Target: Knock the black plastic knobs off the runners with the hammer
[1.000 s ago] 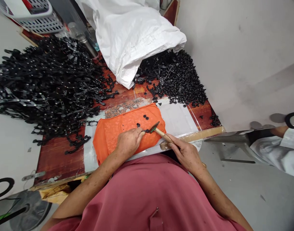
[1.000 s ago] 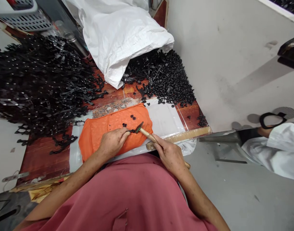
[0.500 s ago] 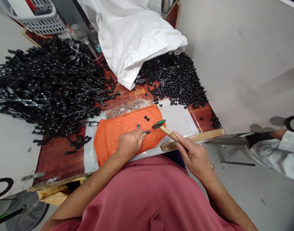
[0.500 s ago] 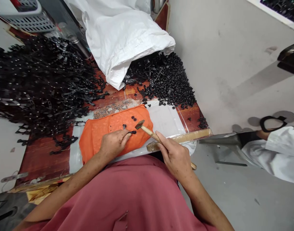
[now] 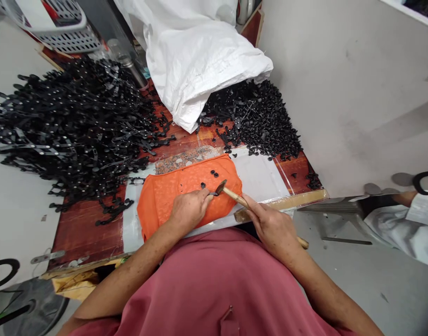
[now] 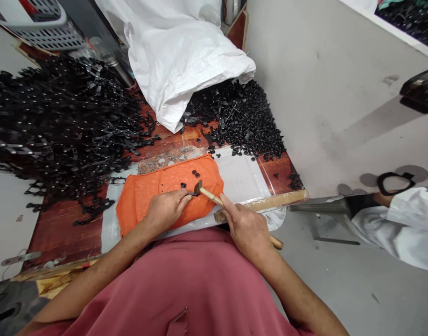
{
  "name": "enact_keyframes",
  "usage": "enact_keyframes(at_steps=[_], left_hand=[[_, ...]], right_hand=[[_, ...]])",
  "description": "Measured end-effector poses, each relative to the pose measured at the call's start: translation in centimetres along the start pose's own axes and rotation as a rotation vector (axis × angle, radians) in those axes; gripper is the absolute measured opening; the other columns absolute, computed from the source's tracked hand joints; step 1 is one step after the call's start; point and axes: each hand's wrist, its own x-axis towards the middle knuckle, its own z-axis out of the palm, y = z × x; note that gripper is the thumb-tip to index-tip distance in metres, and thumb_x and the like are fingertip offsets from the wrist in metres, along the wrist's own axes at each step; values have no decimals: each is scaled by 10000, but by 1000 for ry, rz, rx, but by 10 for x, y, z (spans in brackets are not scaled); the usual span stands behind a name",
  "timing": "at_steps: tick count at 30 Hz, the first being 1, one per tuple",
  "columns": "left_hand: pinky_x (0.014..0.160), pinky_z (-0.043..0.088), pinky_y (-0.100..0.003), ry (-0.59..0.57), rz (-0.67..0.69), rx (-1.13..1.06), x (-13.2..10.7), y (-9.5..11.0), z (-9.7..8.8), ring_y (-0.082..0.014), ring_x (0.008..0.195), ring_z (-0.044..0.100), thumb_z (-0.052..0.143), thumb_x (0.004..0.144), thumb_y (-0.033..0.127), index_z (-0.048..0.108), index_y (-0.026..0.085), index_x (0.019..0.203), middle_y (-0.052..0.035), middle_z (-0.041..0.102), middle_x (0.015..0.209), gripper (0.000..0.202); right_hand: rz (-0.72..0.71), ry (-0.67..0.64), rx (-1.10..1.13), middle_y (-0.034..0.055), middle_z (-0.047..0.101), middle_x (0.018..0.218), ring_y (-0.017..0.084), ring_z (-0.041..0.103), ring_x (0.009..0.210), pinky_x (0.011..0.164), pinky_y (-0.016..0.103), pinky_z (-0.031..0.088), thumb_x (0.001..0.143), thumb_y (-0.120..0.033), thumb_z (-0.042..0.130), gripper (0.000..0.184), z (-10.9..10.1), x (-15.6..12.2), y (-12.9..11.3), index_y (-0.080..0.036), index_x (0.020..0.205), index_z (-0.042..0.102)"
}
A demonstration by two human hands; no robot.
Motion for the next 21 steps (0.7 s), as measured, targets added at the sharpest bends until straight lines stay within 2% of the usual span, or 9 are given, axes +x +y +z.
enact_keyframes(at_steps=[3,5,7,9,11,13,15,18,21], left_hand=[[756,479,-307,-7,118,-56,0,-24,-29,-232,900,705,367,1061,347,576,302,1445,-65,767,1027,439],[915,483,-368,74,229,-6,2,-40,-49,-252,1048,670,385,1043,272,576,352,1462,-87,726,1175,467],[1107,388,-475,64,403,64,5,-49,-65,-286,1272,571,434,1021,232,649,413,1374,-73,652,1355,452],[1233,225,-546,-45,585,98,9,-49,-73,-288,1454,419,489,1003,210,704,440,1270,-16,577,1485,413],[1285,121,-553,-134,720,91,15,-44,-75,-262,1539,315,542,977,172,751,406,1135,36,517,1561,351],[1302,123,-555,-160,807,56,18,-39,-75,-247,1557,306,586,939,123,764,353,1005,57,485,1596,298],[1305,162,-562,-177,846,28,19,-36,-77,-238,1554,330,595,927,107,749,323,979,51,491,1596,271],[1315,158,-562,-220,796,69,16,-40,-84,-212,1540,362,532,965,124,719,300,999,30,542,1556,259],[1309,186,-565,-81,703,129,10,-50,-86,-217,1482,446,439,1005,126,695,260,929,-32,695,1345,299]], right_hand=[[1,5,-34,54,781,905,231,721,724,575,293,447,1060,-334,467,510,1,4,4,-352,1569,477],[-19,13,-44,56,785,931,236,721,711,577,303,449,1058,-338,467,515,2,6,8,-351,1573,471],[-33,12,-44,57,789,975,240,724,715,586,310,455,1062,-339,456,513,3,7,11,-356,1575,466],[-35,15,-37,57,793,993,243,729,723,595,313,463,1069,-341,443,500,4,9,12,-356,1568,477],[-29,18,-21,55,797,998,246,735,732,600,315,472,1075,-345,435,488,5,10,11,-346,1560,491],[-21,17,-3,54,800,1024,251,746,755,607,318,489,1076,-346,438,485,6,10,10,-339,1558,494],[-16,10,14,52,802,1032,257,755,774,621,323,515,1070,-348,461,488,7,9,11,-346,1557,494],[4,-1,109,42,806,1066,252,772,839,690,327,569,1065,-336,479,489,9,6,15,-374,1552,494],[54,4,253,32,778,1217,246,773,974,791,340,602,1074,-335,459,471,12,2,21,-383,1541,502]])
